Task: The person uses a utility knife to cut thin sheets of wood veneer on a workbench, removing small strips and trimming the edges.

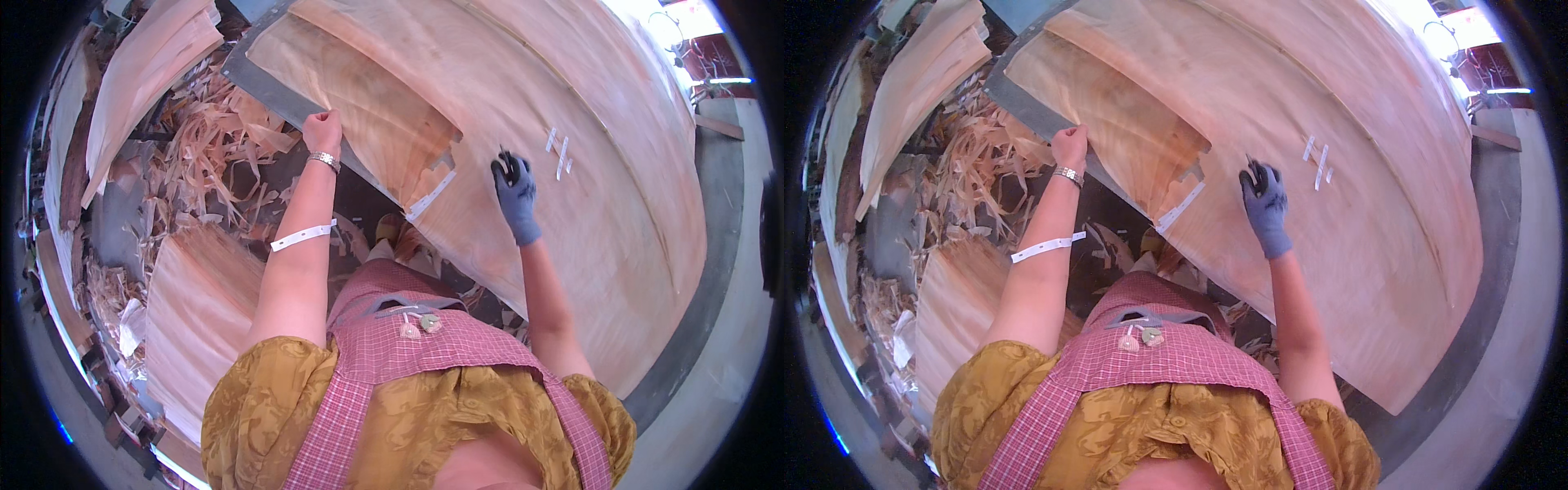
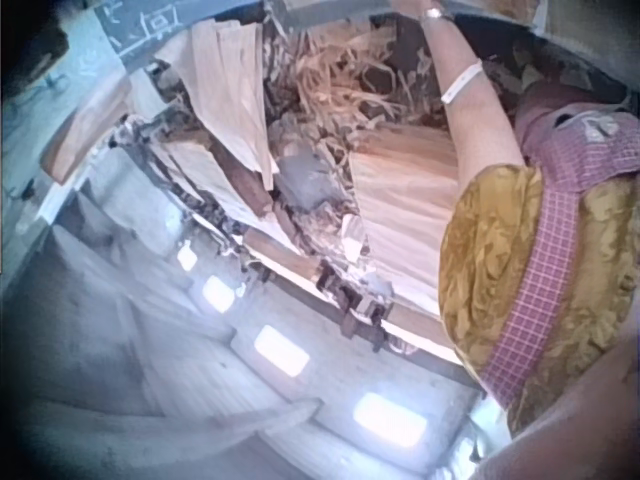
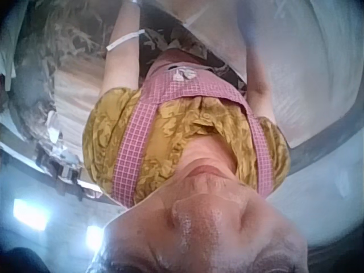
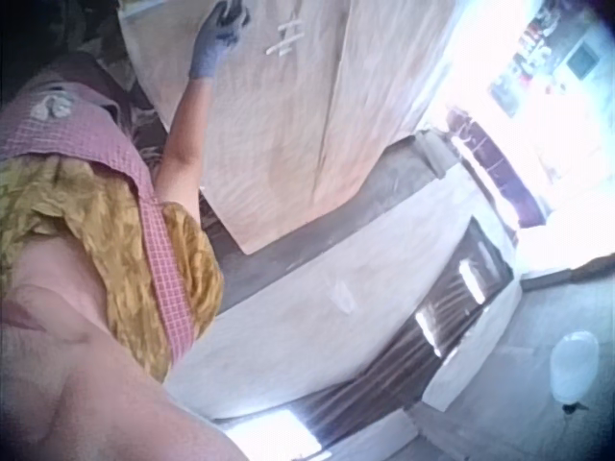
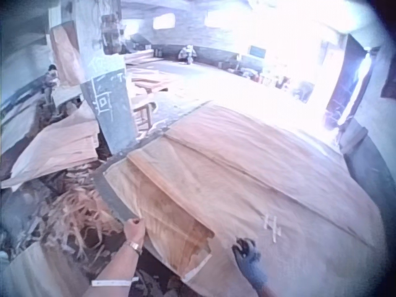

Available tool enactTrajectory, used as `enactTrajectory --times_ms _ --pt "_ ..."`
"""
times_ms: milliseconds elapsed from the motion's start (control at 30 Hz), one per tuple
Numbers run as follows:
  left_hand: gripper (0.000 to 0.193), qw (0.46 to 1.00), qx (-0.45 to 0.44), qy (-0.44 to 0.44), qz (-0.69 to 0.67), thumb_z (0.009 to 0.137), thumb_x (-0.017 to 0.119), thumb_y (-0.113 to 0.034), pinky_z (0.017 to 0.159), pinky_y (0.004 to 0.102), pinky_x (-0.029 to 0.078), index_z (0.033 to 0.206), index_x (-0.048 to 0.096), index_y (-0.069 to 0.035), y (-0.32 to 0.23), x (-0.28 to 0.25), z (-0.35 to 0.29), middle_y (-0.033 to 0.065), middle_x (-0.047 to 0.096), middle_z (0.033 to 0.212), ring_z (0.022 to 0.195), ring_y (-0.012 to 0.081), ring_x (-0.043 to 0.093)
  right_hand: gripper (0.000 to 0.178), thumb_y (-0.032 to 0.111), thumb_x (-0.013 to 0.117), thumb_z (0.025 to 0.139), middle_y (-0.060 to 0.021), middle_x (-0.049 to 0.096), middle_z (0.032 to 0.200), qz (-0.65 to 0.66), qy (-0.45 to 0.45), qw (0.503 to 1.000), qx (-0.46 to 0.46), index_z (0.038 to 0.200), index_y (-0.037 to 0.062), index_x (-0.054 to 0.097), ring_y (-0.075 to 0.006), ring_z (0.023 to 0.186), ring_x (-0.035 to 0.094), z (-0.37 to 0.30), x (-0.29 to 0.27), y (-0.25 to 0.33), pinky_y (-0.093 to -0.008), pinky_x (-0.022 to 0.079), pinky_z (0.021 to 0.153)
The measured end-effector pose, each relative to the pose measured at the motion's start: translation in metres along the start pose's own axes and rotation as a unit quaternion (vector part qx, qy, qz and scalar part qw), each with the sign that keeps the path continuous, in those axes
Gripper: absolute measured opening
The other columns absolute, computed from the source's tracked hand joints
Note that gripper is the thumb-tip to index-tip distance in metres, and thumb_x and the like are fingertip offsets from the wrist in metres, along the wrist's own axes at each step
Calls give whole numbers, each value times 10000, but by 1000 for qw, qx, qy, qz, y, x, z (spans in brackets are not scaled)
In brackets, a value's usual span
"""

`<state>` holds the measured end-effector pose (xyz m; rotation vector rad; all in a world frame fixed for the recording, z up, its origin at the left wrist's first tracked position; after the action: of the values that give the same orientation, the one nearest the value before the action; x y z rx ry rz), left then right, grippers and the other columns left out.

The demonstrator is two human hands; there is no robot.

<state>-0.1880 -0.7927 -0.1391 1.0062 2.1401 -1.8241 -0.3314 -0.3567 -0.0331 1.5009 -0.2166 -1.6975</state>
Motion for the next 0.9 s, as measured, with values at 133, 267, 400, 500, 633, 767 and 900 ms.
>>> enactTrajectory --times_ms 133,267,400,500,633,767,900 --pt "350 996 -13 -5 -92 771 753 -273 773 372 531 909 633 25 10 -1 4 154 686 900 828 247 660 387 302 723 870 -140 607 1174 -72 64 995 -12 1171 75 637 -338 1073 593 36 22 12 -448 506 857" --pt "450 994 -56 10 -94 791 777 -332 775 369 515 964 565 25 29 1 7 156 639 935 852 235 622 568 426 703 870 -194 525 1308 -156 104 982 18 1309 99 556 -385 1184 526 43 31 -11 -497 486 918" --pt "502 994 -74 -38 -74 798 789 -380 742 367 509 959 528 17 63 -17 -30 134 601 918 805 222 594 545 424 655 908 -243 488 1378 -249 47 967 -11 1331 98 552 -423 1270 475 57 15 -54 -512 447 1011" --pt "579 982 -146 27 -119 811 786 -464 756 353 491 1010 508 3 89 -23 -113 119 573 938 836 207 577 471 377 597 954 -229 490 1415 -328 9 943 -50 1329 95 558 -436 1293 465 59 -3 -83 -511 409 1072" --pt "813 899 -274 319 -124 825 688 -670 874 432 467 1324 467 -67 118 9 -222 79 622 1157 1070 198 583 414 320 538 995 -204 510 1431 -301 -1 953 -42 1340 93 558 -450 1317 454 57 -14 -115 -518 373 1114" --pt "812 835 -276 456 -136 835 661 -687 1025 444 364 1367 484 -99 105 23 -281 68 597 1284 1230 201 515 431 328 510 1008 -185 513 1436 -327 27 944 -28 1373 101 538 -402 1374 419 63 -10 -125 -516 377 1106" --pt "640 813 -305 489 -85 879 675 -603 907 338 465 1229 583 -75 96 30 -296 80 677 1129 1029 179 636 460 371 491 1010 -158 515 1440 -271 10 962 -36 1389 112 522 -384 1361 436 78 -14 -164 -566 380 1085"
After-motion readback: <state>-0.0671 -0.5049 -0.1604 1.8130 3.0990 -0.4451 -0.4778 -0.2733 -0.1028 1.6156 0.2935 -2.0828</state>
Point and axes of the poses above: each hand's wrist, its own z-axis towards the middle knuckle, its own x-axis out of the palm, y = z × x, the point moved 8 cm from there along z, towards the middle knuckle
